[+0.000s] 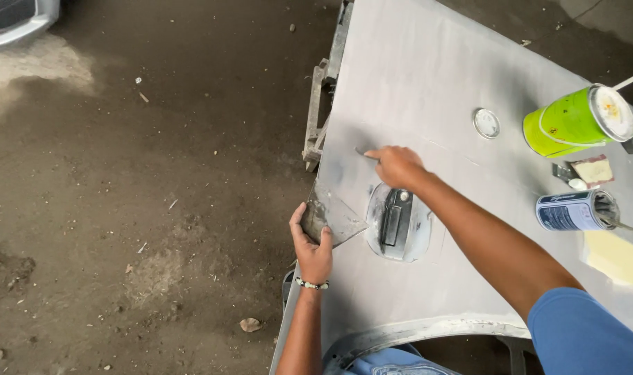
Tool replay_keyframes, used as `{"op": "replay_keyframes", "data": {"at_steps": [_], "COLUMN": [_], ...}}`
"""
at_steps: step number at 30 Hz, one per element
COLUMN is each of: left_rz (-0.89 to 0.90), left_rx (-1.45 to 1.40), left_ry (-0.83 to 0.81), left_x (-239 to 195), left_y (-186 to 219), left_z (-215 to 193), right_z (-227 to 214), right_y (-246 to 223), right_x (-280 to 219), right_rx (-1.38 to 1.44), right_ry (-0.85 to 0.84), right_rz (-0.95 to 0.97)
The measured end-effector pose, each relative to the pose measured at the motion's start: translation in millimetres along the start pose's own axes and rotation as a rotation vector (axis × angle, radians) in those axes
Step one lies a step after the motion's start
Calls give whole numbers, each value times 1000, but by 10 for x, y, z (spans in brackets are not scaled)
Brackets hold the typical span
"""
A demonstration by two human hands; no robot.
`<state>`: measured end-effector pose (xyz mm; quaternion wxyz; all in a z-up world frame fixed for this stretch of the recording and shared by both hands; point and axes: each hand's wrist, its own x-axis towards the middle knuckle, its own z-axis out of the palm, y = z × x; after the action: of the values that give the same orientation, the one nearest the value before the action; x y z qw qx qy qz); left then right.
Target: The person uses a putty knife to apply and smooth a gray filler substance onto a white car door panel. They repeatedly scoop the filler from a can and spread it over the surface, focusing on the area around the door handle and the edges of the panel.
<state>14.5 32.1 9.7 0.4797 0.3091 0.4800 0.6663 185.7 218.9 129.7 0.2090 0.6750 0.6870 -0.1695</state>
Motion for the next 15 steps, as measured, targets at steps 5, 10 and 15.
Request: {"op": "replay_keyframes", "data": {"at_steps": [5,10,15], "left_rz": [18,23,-36], "left_rx": [34,50,-91], "left_ry": [23,56,116], "left_x": [-62,-143,-240], "left_y": [94,112,272], "left_z": [-61,-145,-291], "right_z": [179,493,1056], "right_y": [-232,-362,-370], "right_x": [-361,-740,-1102], "right_rx": [-57,-53,-2], "right_ry": [-8,-79,59], "right_rz": [-99,-76,-275]}}
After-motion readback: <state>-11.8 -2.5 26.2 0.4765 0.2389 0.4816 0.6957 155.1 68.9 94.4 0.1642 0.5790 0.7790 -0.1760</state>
